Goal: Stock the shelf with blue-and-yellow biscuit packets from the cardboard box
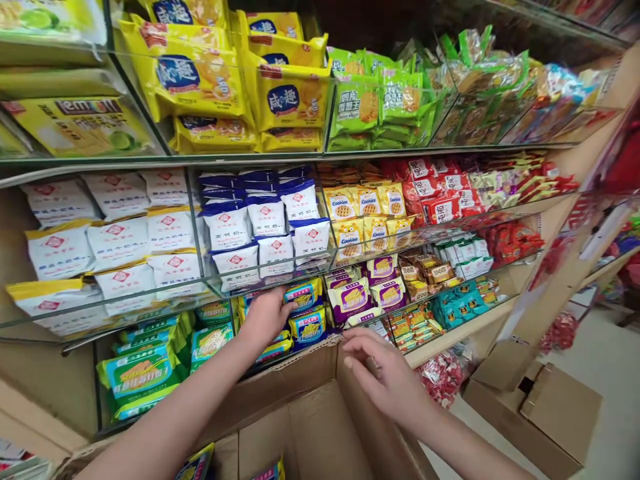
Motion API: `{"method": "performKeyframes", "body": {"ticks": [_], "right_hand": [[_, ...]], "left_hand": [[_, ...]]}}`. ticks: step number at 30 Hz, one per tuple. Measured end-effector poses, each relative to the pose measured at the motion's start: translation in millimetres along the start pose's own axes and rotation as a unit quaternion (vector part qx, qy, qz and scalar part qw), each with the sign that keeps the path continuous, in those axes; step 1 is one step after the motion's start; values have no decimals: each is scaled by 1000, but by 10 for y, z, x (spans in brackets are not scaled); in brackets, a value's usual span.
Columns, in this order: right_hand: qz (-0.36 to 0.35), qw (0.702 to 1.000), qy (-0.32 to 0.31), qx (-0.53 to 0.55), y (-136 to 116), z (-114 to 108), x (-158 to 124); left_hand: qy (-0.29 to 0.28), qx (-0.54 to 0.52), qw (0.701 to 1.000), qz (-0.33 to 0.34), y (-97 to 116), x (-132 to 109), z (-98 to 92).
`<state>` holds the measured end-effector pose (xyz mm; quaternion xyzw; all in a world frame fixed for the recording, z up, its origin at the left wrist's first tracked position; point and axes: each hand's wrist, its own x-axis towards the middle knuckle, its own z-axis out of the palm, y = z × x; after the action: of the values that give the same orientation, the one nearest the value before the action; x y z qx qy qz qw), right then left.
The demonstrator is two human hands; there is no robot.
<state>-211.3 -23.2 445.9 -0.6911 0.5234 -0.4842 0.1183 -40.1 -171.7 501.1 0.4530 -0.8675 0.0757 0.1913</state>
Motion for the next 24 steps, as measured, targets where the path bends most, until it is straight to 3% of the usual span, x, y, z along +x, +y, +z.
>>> {"method": "performKeyframes", "body": {"ticks": [6,12,20,24], "right_hand": [[28,999,10,20,64,61,-41],[12,1000,12,16,109,90,-55],[-3,1000,10,4,126,120,-64],[-2,1000,-4,1,120,114,-56]], "left_hand": [[7,89,996,22,3,163,174],[20,151,988,26,-39,122,245],[23,158,986,48,-42,105,353],[15,144,988,61,-69,115,310]]}}
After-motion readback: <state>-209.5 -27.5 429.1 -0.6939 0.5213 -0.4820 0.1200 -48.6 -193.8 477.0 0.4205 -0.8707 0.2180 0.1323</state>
